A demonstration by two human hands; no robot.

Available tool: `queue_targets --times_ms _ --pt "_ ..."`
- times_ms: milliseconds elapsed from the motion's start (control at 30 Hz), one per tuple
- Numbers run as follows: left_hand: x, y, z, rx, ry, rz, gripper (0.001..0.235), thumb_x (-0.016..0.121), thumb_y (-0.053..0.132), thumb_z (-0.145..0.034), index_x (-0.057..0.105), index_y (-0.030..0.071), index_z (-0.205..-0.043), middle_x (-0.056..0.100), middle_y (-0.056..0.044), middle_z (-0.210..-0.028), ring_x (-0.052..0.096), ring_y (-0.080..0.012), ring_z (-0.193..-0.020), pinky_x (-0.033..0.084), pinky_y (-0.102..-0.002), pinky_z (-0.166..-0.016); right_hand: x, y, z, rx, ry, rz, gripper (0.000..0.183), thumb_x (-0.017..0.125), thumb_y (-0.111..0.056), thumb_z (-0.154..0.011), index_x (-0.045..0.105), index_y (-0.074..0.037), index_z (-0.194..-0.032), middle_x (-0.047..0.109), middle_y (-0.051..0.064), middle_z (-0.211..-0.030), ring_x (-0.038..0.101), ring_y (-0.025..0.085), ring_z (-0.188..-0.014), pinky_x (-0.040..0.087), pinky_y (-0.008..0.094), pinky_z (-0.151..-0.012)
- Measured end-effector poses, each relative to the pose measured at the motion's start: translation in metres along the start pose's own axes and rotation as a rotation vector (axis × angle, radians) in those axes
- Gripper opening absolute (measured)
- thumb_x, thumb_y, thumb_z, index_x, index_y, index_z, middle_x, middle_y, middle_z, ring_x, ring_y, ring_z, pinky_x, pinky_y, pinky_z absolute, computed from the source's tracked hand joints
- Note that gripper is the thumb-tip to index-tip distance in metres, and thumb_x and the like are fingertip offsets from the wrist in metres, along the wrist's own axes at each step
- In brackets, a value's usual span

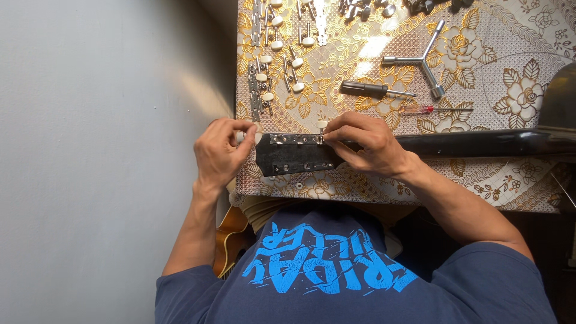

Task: The person assembles guitar tuning pegs onto a guitar headstock using a screwdriver. They place each peg, align it, and tighten the screws one at a time.

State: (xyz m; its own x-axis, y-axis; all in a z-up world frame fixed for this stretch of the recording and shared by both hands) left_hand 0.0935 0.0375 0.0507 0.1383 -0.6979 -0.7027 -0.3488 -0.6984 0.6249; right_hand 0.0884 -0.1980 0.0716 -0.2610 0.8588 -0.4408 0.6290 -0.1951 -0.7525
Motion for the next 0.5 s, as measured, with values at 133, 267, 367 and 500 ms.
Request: queue_targets --times_ms 133,267,367,500 --pt "-0.005 -0.014 -0.003 -0.228 0.07 0.232 0.008 0.076 0.016 -0.088 0.072 0.01 -0.092 0.059 -0.002 -0.064 0.051 -0.0076 -0.054 0.039 -0.018 -0.047 0.009 0.007 0.006 -0.014 -0.02 -0.009 0.009 0.068 0.006 -0.08 0.068 -0.002 -0.084 0.069 0.012 -0.089 0.068 0.028 -0.077 0.054 0.036 -0.067" --pt "0.005 -0.006 -0.016 -0.244 0.071 0.322 0.01 0.073 0.014 -0.088 0.073 0.009 -0.097 0.068 -0.006 -0.075 0.056 -0.0084 -0.061 0.042 -0.019 -0.05 0.008 0.0 0.0 -0.018 -0.027 0.039 0.007 0.069 0.005 -0.08 0.068 -0.002 -0.082 0.069 0.012 -0.086 0.068 0.028 -0.074 0.053 0.036 -0.064" --pt "0.011 0.014 -0.033 -0.125 0.024 0.28 0.01 0.074 0.01 -0.087 0.072 0.008 -0.096 0.07 -0.008 -0.077 0.062 -0.0131 -0.06 0.047 -0.021 -0.05 0.003 -0.008 -0.006 -0.037 -0.034 0.097 0.007 0.07 0.005 -0.078 0.068 -0.002 -0.079 0.069 0.011 -0.084 0.067 0.028 -0.073 0.053 0.035 -0.063" --pt "0.034 0.014 -0.045 -0.029 -0.064 0.271 0.012 0.073 0.006 -0.083 0.07 0.008 -0.095 0.069 -0.008 -0.073 0.065 -0.016 -0.059 0.051 -0.022 -0.051 -0.007 -0.003 -0.005 -0.074 -0.02 0.152 0.006 0.072 0.002 -0.079 0.068 -0.003 -0.079 0.069 0.01 -0.085 0.066 0.027 -0.074 0.052 0.034 -0.065"
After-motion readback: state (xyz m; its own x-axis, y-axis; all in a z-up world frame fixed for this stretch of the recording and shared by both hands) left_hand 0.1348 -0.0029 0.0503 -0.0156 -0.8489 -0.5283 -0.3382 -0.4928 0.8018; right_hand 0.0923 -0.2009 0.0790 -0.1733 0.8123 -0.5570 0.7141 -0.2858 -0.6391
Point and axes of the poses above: each hand's wrist, its own z-axis away from the middle knuckle, its own x-axis out of the palm, y = z × x, the point moved 9 cm from there along -z, towards the middle knuckle
